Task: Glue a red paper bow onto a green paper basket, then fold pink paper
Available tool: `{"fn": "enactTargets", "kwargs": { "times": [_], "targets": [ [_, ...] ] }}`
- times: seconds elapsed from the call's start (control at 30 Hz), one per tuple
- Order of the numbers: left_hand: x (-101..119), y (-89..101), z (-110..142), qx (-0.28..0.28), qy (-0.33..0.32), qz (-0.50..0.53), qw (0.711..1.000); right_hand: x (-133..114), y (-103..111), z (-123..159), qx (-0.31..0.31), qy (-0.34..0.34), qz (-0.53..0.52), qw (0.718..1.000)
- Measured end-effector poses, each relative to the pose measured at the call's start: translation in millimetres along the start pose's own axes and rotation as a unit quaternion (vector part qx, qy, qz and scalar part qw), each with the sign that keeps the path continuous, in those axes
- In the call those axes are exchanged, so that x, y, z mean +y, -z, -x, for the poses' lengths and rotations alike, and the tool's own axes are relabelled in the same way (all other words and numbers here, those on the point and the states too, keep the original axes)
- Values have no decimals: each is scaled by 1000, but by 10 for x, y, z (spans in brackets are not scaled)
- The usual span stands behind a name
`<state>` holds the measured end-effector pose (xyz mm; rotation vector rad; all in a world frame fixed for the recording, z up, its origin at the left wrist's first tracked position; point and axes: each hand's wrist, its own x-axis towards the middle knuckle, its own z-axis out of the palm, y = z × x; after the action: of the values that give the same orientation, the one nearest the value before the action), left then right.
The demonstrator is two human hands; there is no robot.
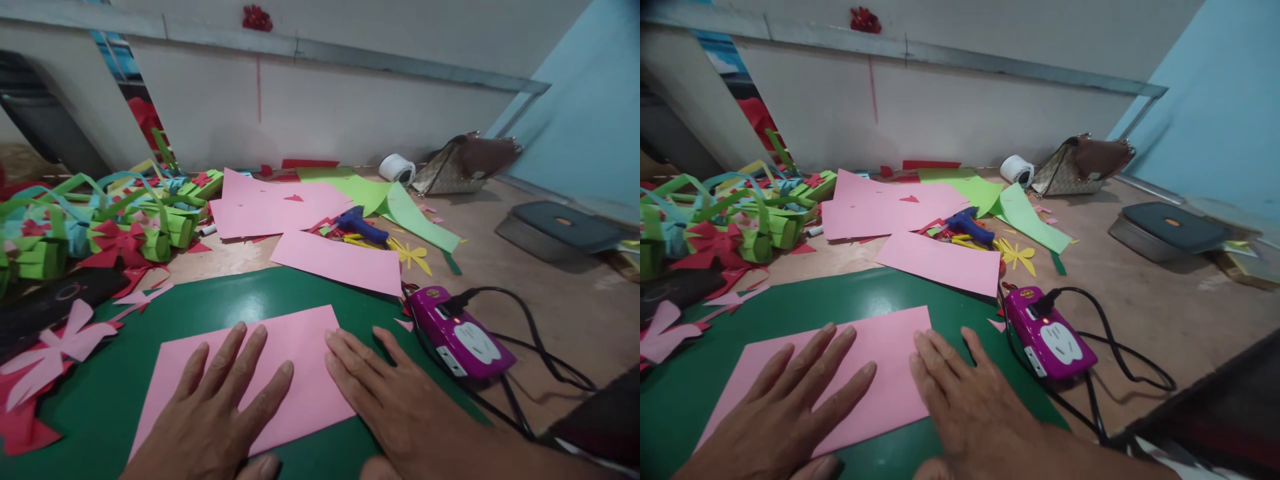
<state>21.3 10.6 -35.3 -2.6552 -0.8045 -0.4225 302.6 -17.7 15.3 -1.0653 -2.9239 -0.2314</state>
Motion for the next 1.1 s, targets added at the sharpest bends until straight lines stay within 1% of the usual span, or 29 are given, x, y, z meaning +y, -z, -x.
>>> {"fn": "enactTargets", "kwargs": {
  "times": [0.07, 0.13, 0.23, 0.3, 0.33, 0.37, 0.43, 0.5, 0.57, 0.6, 0.63, 0.7, 0.77, 0.83, 0.97, 1.03, 1.1],
  "targets": [
    [1, -3, -3, 2, -8, -6, 1000, 48, 48, -98, -35, -30, -34, 998],
    [11, -10, -3, -1, -16, -8, 1000, 82, 84, -190, -87, -61, -71, 992],
    [36, -25, 2, -10, 14, 2, 1000, 106, 114, -283, -163, -96, -113, 975],
    [50, -29, 4, -8, 23, 10, 1000, 110, 114, -312, -187, -107, -128, 968],
    [56, -27, 3, -5, 21, 15, 1000, 110, 109, -319, -188, -111, -132, 967],
    [61, -21, 1, -7, 19, 21, 1000, 108, 102, -321, -183, -111, -136, 967],
    [72, 10, -7, -20, 37, 39, 998, 99, 84, -312, -163, -98, -146, 971],
    [83, 66, -20, -25, 48, 53, 997, 80, 72, -287, -131, -68, -164, 975],
    [94, 142, -35, -37, 37, 61, 997, 46, 73, -239, -102, -31, -181, 978],
    [100, 183, -42, -58, 39, 67, 995, 25, 78, -207, -92, -14, -185, 978],
    [105, 224, -47, -100, 47, 75, 991, 3, 86, -170, -85, 1, -186, 979],
    [109, 299, -56, -139, 63, 94, 984, -36, 104, -94, -82, 20, -178, 980],
    [95, 360, -67, -154, 67, 114, 979, -61, 119, -27, -79, 31, -167, 982],
    [60, 415, -89, -167, 45, 138, 975, -69, 130, 12, -65, 38, -158, 985],
    [-21, 532, -161, -191, -56, 196, 960, -59, 156, -7, -36, 43, -145, 988],
    [-31, 579, -196, -199, -73, 205, 956, -55, 172, -39, -28, 49, -136, 989],
    [-21, 609, -219, -208, -68, 207, 954, -54, 181, -64, -21, 57, -124, 990]
  ]
}}
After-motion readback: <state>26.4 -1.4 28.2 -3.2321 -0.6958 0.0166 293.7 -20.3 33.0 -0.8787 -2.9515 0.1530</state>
